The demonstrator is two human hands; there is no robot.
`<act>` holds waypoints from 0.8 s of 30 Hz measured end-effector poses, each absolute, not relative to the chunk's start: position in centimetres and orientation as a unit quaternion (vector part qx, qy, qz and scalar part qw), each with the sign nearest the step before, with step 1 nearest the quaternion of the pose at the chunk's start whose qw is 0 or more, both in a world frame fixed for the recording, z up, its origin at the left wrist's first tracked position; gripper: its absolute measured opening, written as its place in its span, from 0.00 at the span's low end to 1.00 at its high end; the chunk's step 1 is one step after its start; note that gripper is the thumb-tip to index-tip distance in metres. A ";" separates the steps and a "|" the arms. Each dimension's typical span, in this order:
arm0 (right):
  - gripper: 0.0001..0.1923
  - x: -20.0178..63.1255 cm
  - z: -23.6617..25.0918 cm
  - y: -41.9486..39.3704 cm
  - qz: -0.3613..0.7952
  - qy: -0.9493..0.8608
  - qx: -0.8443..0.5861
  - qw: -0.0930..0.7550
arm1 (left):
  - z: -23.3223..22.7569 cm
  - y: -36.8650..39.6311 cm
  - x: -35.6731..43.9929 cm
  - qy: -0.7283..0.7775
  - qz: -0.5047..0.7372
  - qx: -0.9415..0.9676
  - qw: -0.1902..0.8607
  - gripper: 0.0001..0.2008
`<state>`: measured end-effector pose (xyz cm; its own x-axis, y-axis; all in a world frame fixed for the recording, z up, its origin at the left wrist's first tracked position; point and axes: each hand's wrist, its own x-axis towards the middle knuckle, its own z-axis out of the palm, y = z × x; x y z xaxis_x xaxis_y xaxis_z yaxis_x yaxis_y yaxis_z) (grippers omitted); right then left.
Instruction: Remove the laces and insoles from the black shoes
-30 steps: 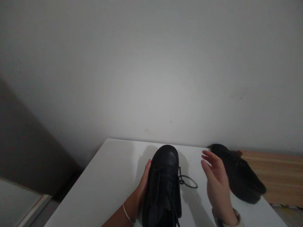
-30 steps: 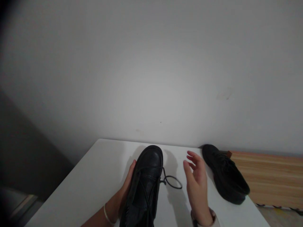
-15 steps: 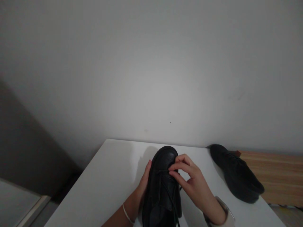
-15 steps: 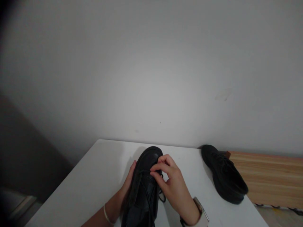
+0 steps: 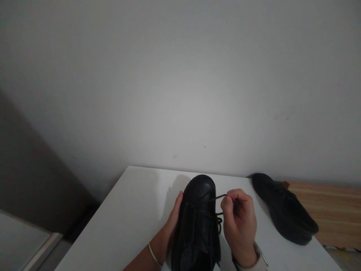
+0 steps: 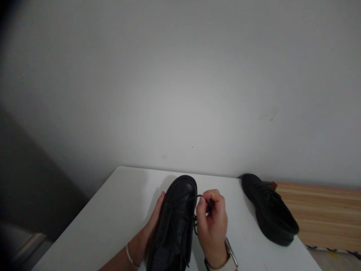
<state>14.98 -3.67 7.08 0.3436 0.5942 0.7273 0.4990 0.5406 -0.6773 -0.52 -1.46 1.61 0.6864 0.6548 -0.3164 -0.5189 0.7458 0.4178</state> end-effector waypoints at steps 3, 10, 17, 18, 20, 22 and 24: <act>0.03 15.7 7.6 -3.3 0.016 -0.501 -0.466 0.729 | 1.7 -1.6 -0.7 0.231 0.321 0.154 0.906 0.40; 0.12 17.2 11.3 -2.9 0.035 -0.274 -0.414 0.868 | 0.4 -0.7 -0.6 0.253 0.321 0.158 0.899 0.41; 0.12 17.7 13.2 -3.7 0.200 -0.272 -0.391 0.856 | -0.4 -0.2 -0.4 0.275 0.322 0.154 0.893 0.38; 0.12 17.9 13.0 -3.7 0.228 -0.289 -0.392 0.843 | -0.5 -0.2 -0.5 0.273 0.322 0.153 0.893 0.39; 0.12 18.6 12.0 -3.8 0.291 -0.333 -0.405 0.800 | -0.6 -0.2 -0.5 0.269 0.319 0.149 0.896 0.43; 0.11 19.2 10.7 -3.7 0.333 -0.394 -0.439 0.736 | -0.7 0.0 -0.5 0.261 0.314 0.145 0.902 0.47; 0.11 19.4 9.4 -3.7 0.334 -0.484 -0.478 0.653 | -0.7 0.1 -0.4 0.246 0.312 0.142 0.907 0.49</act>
<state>19.44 -3.72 9.40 0.3090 0.8984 0.3120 0.0266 0.3198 -0.9471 -0.36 0.08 -0.73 0.6845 0.6351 -0.3579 -0.4948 0.7653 0.4117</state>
